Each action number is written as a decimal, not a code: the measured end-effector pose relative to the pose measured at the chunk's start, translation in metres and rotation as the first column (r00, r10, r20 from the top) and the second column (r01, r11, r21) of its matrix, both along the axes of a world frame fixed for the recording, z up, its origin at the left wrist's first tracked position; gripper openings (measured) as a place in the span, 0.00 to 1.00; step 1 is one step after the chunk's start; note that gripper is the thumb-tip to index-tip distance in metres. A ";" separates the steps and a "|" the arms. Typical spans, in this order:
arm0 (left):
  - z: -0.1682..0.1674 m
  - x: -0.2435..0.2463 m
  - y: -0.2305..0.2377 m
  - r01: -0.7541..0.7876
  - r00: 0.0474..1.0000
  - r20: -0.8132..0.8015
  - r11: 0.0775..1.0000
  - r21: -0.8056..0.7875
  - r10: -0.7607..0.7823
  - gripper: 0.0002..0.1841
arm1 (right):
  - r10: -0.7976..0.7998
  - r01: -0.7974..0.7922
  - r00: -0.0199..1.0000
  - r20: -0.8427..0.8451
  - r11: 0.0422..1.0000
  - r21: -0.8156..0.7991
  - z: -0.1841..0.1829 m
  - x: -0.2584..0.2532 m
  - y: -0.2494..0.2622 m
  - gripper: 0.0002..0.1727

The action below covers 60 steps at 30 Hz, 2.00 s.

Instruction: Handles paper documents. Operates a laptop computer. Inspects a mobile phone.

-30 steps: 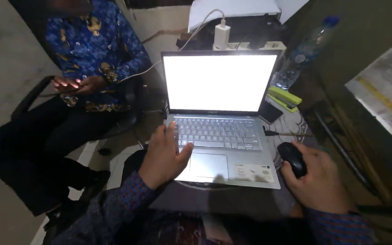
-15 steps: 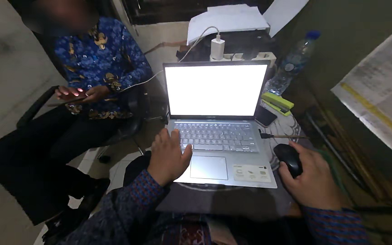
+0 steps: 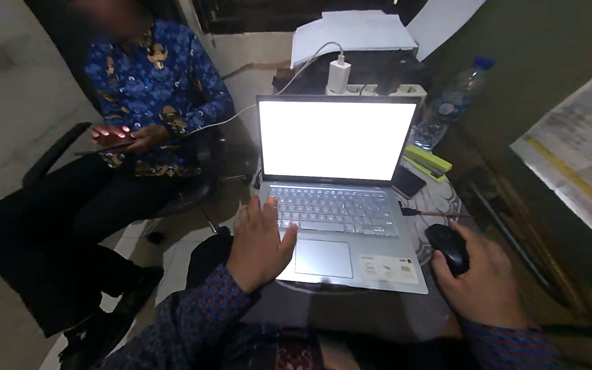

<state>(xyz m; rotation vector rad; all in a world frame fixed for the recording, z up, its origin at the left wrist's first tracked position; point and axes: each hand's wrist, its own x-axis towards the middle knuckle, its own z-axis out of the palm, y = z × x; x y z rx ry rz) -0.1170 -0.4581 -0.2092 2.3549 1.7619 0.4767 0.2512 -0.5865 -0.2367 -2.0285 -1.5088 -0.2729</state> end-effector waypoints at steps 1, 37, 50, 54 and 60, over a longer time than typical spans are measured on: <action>-0.001 -0.002 -0.004 0.014 1.000 0.009 1.000 0.002 -0.014 0.47 | 0.002 -0.002 1.000 0.001 1.000 -0.005 0.000 0.000 0.000 0.38; -0.013 -0.009 -0.027 0.267 0.963 -0.022 0.945 0.188 -0.267 0.47 | 0.058 -0.054 0.997 0.054 0.995 -0.087 0.006 0.000 -0.003 0.37; -0.013 -0.008 -0.028 0.259 0.966 -0.028 0.948 0.184 -0.258 0.47 | 0.079 -0.078 0.997 0.007 0.995 -0.064 0.003 0.002 -0.001 0.29; -0.013 -0.008 -0.028 0.260 0.965 -0.015 0.947 0.189 -0.262 0.47 | 0.064 -0.063 0.998 0.011 0.995 -0.073 0.004 0.001 -0.002 0.28; -0.013 -0.009 -0.028 0.260 0.965 -0.013 0.948 0.184 -0.263 0.47 | 0.054 -0.053 0.998 0.014 0.997 -0.059 0.002 0.001 -0.001 0.27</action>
